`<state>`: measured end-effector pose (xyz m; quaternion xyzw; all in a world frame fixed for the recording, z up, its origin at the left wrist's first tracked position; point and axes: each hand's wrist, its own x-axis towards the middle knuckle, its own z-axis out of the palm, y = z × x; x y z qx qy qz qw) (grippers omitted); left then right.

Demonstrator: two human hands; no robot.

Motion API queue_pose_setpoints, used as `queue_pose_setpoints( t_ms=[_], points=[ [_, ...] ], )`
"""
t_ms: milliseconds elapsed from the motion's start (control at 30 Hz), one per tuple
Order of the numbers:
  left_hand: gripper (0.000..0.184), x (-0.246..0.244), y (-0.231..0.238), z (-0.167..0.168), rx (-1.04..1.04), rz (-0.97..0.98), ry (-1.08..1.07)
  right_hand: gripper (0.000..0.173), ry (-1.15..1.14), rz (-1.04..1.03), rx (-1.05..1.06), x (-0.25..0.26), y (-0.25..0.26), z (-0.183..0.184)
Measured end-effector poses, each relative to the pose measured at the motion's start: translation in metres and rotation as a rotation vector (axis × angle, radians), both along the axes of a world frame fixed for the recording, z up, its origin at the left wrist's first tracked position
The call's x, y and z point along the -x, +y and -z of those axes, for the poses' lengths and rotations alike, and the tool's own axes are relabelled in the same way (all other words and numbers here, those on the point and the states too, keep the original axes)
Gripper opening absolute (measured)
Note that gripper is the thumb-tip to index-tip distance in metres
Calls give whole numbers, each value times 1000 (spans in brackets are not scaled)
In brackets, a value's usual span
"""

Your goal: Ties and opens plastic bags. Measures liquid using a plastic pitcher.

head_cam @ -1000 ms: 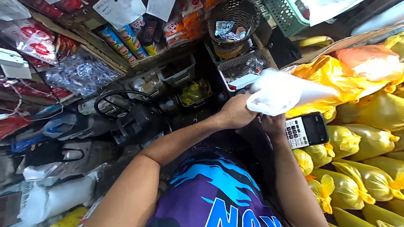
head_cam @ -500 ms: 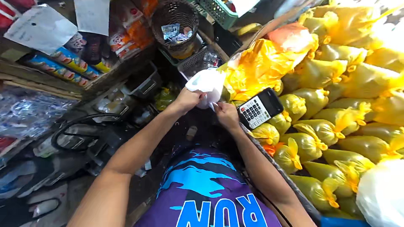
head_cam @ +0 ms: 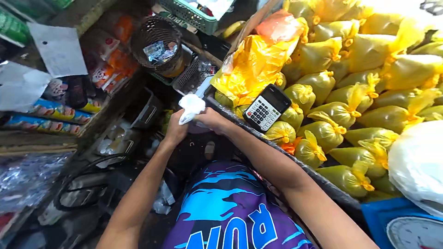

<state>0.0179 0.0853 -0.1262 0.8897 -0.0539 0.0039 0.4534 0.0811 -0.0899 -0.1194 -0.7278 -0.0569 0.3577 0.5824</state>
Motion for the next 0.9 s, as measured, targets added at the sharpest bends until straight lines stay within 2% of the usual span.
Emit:
queue_pose_setpoints(
  t_ms=[33, 133, 200, 233, 300, 367, 400, 433, 500, 567, 667, 733, 767, 867, 900],
  points=[
    [18, 1, 3, 5, 21, 26, -42, 22, -28, -90, 3, -8, -5, -6],
    [18, -2, -3, 5, -37, 73, -149, 16, -407, -435, 208, -41, -20, -24],
    [17, -4, -11, -1, -91, 59, -199, 19, -604, -500, 279, -57, -29, -37],
    [17, -6, -14, -5, -91, 36, -224, 23, -647, -454, 230, -62, -33, -39],
    [21, -14, -21, -12, 12, -19, -277, 29, -578, -232, -18, -61, -43, -38],
    [21, -27, -30, -21, 219, -75, -256, 35, -408, -64, -218, -52, -53, -42],
    [19, -35, -36, -25, 338, -112, -226, 37, -411, -47, -241, -45, -56, -45],
    [17, -43, -42, -28, 455, -154, -206, 37, -471, -47, -209, -39, -56, -47],
    [14, -58, -52, -38, 569, -233, -164, 25, -672, 14, -117, -29, -48, -42],
    [13, -68, -58, -45, 557, -248, -134, 16, -824, 146, -76, -18, -38, -35],
    [12, -76, -59, -55, 526, -199, 17, 19, -914, 177, -40, -14, -41, -29],
    [14, -75, -58, -57, 424, -154, 60, 19, -860, 139, -52, -16, -51, -32],
    [15, -72, -57, -57, 277, -124, -2, 17, -787, 130, -84, -18, -56, -34],
    [22, -56, -58, -63, -325, 2, -374, 19, -532, 87, -248, -27, -74, -43],
    [23, -49, -57, -63, -437, 51, -484, 20, -474, 67, -319, -30, -79, -44]
  ],
)
